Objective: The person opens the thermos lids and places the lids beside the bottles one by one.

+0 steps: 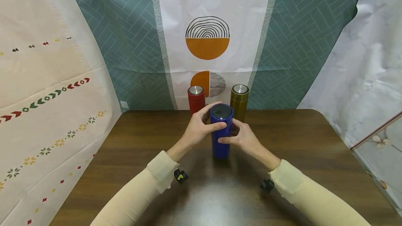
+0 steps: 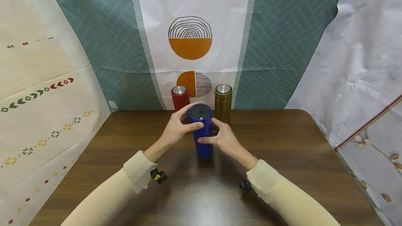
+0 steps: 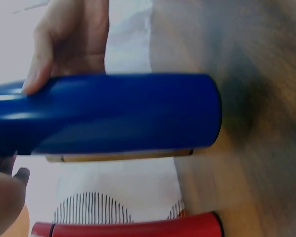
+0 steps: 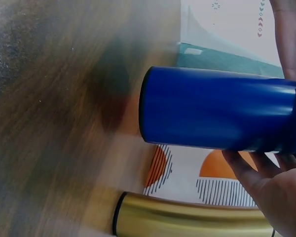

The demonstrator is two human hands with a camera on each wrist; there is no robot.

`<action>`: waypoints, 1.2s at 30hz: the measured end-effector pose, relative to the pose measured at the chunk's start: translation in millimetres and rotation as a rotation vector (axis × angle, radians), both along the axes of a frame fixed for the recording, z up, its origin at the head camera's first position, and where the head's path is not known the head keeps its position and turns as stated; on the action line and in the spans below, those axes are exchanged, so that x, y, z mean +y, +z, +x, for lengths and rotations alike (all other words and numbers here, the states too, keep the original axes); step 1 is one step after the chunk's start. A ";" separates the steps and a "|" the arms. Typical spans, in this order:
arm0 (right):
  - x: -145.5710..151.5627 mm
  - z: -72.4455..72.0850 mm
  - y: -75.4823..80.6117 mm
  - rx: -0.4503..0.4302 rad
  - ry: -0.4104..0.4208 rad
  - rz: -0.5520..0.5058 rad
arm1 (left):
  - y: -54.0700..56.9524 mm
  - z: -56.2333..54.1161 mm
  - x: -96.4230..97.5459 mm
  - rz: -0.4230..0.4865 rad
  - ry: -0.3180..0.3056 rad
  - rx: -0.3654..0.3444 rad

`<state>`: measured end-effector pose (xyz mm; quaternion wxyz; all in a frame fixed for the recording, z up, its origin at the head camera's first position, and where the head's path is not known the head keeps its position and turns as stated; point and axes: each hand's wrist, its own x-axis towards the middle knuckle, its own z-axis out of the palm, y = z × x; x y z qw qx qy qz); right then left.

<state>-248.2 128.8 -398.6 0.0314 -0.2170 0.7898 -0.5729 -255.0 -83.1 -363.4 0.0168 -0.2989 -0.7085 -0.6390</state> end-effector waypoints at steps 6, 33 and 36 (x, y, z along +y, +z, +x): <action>8.0 -3.5 5.8 -0.024 0.048 0.000 | 10.6 -11.8 -11.8 -0.072 -0.123 -0.025; 5.0 -4.9 1.4 0.029 0.027 0.000 | 2.3 -0.7 2.6 0.000 0.036 -0.019; 5.6 -5.3 3.0 0.021 0.035 -0.001 | 5.0 -1.1 1.5 -0.015 0.018 -0.037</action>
